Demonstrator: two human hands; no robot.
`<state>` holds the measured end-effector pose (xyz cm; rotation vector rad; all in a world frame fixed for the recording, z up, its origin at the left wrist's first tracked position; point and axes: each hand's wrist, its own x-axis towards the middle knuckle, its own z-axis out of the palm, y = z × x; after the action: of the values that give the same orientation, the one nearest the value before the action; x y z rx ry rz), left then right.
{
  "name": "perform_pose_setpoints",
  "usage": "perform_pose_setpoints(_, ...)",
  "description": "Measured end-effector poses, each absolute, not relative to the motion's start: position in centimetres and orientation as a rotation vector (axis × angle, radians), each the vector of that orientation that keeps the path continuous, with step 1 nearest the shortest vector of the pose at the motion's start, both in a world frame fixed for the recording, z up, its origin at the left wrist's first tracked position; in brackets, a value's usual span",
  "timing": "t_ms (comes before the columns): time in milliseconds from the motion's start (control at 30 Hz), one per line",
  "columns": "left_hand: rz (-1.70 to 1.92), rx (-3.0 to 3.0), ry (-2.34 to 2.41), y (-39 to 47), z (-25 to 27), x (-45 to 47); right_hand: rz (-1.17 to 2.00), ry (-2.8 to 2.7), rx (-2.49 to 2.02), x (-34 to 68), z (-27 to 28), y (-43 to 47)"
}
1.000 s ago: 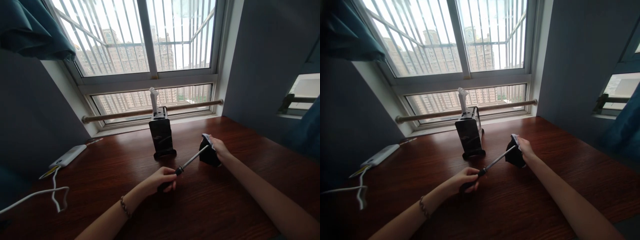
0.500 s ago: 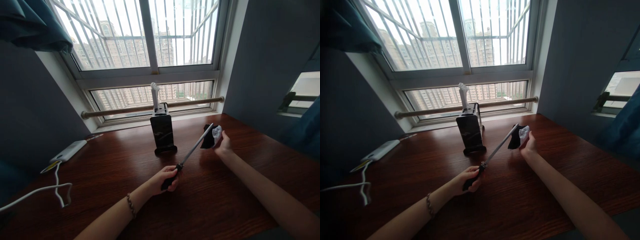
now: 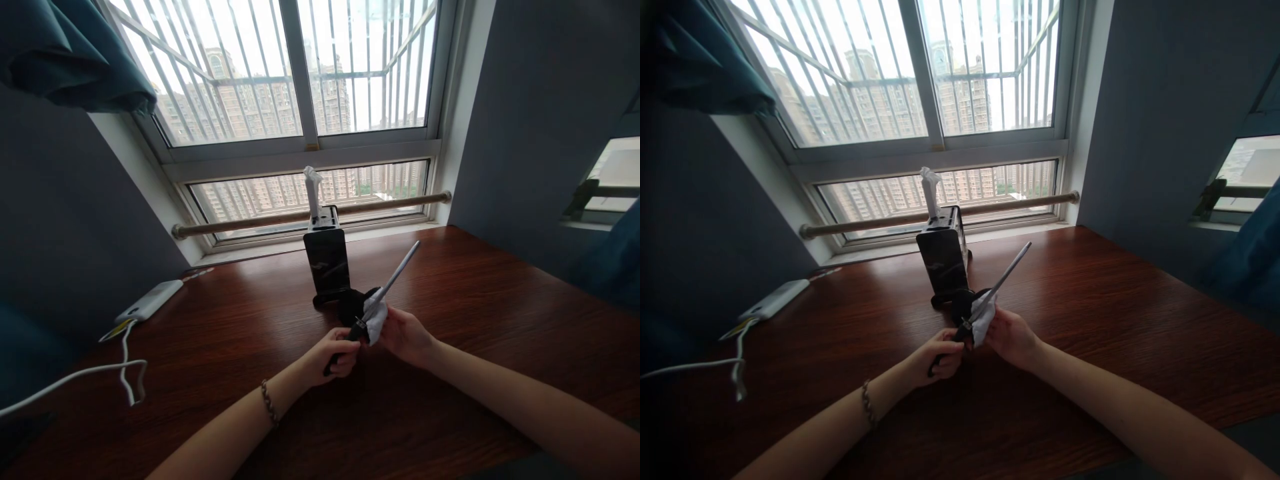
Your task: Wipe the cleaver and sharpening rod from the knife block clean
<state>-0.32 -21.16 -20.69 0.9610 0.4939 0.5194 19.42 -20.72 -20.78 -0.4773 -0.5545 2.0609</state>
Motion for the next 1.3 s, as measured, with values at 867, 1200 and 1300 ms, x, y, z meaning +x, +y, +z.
perform_pose_setpoints(867, 0.426, 0.982, 0.693, -21.3, -20.6, 0.7, 1.794, -0.875, -0.732, 19.1, -22.5, -20.9)
perform_pose_setpoints(1200, 0.398, 0.992, 0.599, -20.9, -20.4, 0.0, 1.860, -0.752, -0.686, 19.9, -21.5, -19.8)
perform_pose_setpoints(1300, 0.378, 0.997, 0.586, -20.7, -20.5, -0.2, 1.786, -0.690, -0.680, 20.1, -21.5, -19.2)
